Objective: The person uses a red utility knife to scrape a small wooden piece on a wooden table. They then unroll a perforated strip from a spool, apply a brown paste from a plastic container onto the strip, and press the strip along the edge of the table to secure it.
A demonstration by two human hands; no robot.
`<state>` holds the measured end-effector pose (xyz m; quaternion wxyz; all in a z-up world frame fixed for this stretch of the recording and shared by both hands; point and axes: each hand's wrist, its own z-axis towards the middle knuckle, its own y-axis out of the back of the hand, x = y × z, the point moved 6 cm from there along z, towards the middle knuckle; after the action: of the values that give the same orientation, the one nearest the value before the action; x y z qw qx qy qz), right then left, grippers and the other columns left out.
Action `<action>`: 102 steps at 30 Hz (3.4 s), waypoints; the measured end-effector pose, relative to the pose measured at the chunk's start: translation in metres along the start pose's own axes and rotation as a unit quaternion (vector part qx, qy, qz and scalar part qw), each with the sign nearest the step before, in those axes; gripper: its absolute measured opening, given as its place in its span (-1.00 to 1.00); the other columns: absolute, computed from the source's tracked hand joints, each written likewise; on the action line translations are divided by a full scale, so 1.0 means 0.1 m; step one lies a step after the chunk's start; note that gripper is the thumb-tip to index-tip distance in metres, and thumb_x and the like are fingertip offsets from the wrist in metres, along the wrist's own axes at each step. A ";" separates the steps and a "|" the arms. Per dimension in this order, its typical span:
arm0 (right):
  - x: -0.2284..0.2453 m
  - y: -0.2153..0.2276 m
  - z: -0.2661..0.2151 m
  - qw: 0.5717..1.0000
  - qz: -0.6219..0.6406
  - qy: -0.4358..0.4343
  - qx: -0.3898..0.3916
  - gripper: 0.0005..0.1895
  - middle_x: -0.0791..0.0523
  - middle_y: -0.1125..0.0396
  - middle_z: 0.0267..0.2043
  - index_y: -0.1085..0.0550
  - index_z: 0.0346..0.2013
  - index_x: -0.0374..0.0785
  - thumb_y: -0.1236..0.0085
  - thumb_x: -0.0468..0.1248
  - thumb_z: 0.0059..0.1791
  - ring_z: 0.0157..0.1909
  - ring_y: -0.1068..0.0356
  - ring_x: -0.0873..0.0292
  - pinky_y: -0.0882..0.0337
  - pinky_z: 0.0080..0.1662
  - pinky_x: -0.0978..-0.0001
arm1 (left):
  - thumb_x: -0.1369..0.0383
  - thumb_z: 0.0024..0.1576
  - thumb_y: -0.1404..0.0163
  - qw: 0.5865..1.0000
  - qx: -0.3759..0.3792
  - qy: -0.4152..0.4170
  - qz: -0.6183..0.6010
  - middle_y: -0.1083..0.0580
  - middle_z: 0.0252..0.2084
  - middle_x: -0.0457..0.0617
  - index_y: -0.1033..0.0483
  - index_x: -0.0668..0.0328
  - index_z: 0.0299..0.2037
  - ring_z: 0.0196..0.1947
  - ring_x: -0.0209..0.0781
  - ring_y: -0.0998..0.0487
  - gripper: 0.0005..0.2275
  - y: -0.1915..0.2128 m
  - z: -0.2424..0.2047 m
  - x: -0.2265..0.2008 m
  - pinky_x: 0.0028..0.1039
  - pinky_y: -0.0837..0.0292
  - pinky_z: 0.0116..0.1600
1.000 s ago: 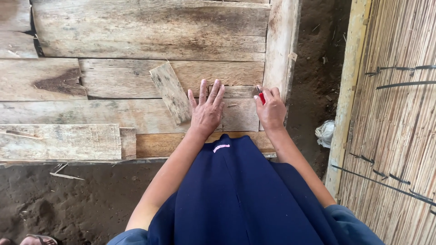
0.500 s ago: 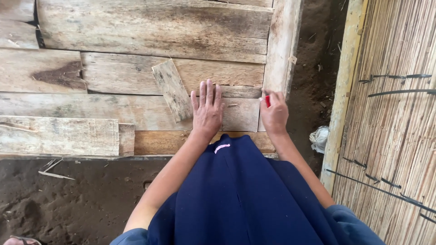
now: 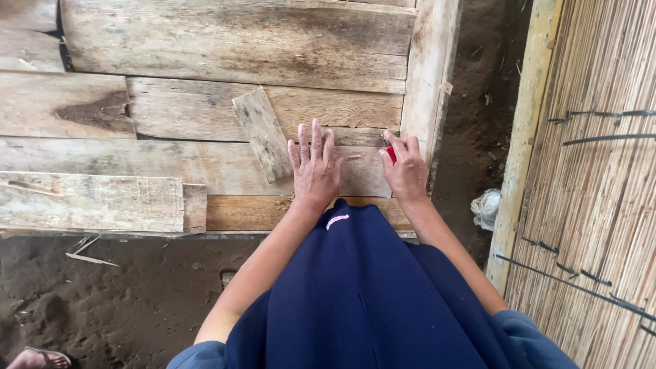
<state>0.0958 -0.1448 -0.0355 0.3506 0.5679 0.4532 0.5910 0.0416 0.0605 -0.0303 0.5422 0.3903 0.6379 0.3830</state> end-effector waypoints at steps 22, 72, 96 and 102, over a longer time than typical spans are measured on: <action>0.78 -0.37 -0.14 0.950 -0.145 0.269 -0.059 -0.59 0.22 -0.17 -0.25 -0.42 -0.26 -0.04 -0.37 0.02 -0.23 -0.29 -0.41 0.12 -0.37 -0.25 0.27 | -0.05 -0.02 -0.29 0.952 -0.079 0.294 -0.035 -0.35 0.07 0.14 0.12 -0.03 0.51 0.04 0.14 -0.38 -0.02 0.75 -0.14 1.11 -0.08 -0.27 0.00; 5.70 -1.79 -0.67 0.929 -0.046 0.145 0.339 -0.41 0.09 -0.23 0.19 -0.42 0.24 -0.01 -0.23 0.05 -0.06 0.22 -0.36 -0.09 -0.40 0.17 0.01 | 0.40 0.09 -0.06 0.573 -0.197 0.509 -0.611 -0.50 -0.13 0.03 -0.45 0.15 0.06 -0.29 -0.21 -0.59 -0.69 1.15 -2.17 4.61 -0.50 -0.57 -0.37; 6.19 -1.53 -1.01 0.912 -0.182 0.122 0.347 -0.54 0.05 -0.31 0.08 -0.37 0.05 -0.03 -0.21 0.02 -0.07 0.14 -0.42 -0.14 -0.41 0.15 -0.13 | 0.10 0.01 -0.06 0.800 0.134 0.363 -0.458 -0.62 -0.27 0.03 -0.71 -0.02 -0.32 -0.07 -0.01 -0.62 -0.76 1.32 -2.36 5.15 -0.26 -0.54 -0.05; 6.29 -1.35 -1.14 0.913 -0.192 0.114 0.341 -0.58 0.10 -0.31 0.12 -0.34 0.08 -0.03 -0.13 0.02 0.01 0.16 -0.42 -0.13 -0.36 0.19 -0.16 | 0.05 0.05 -0.05 0.814 0.214 0.340 -0.419 -0.63 -0.21 0.08 -0.72 0.04 -0.27 -0.02 0.07 -0.62 -0.70 1.30 -2.40 5.07 -0.22 -0.57 -0.01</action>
<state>-0.0994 0.4701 0.0670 0.1878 0.4839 0.7644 0.3824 -0.2401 0.5597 -0.0822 0.3015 0.0368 0.9493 0.0807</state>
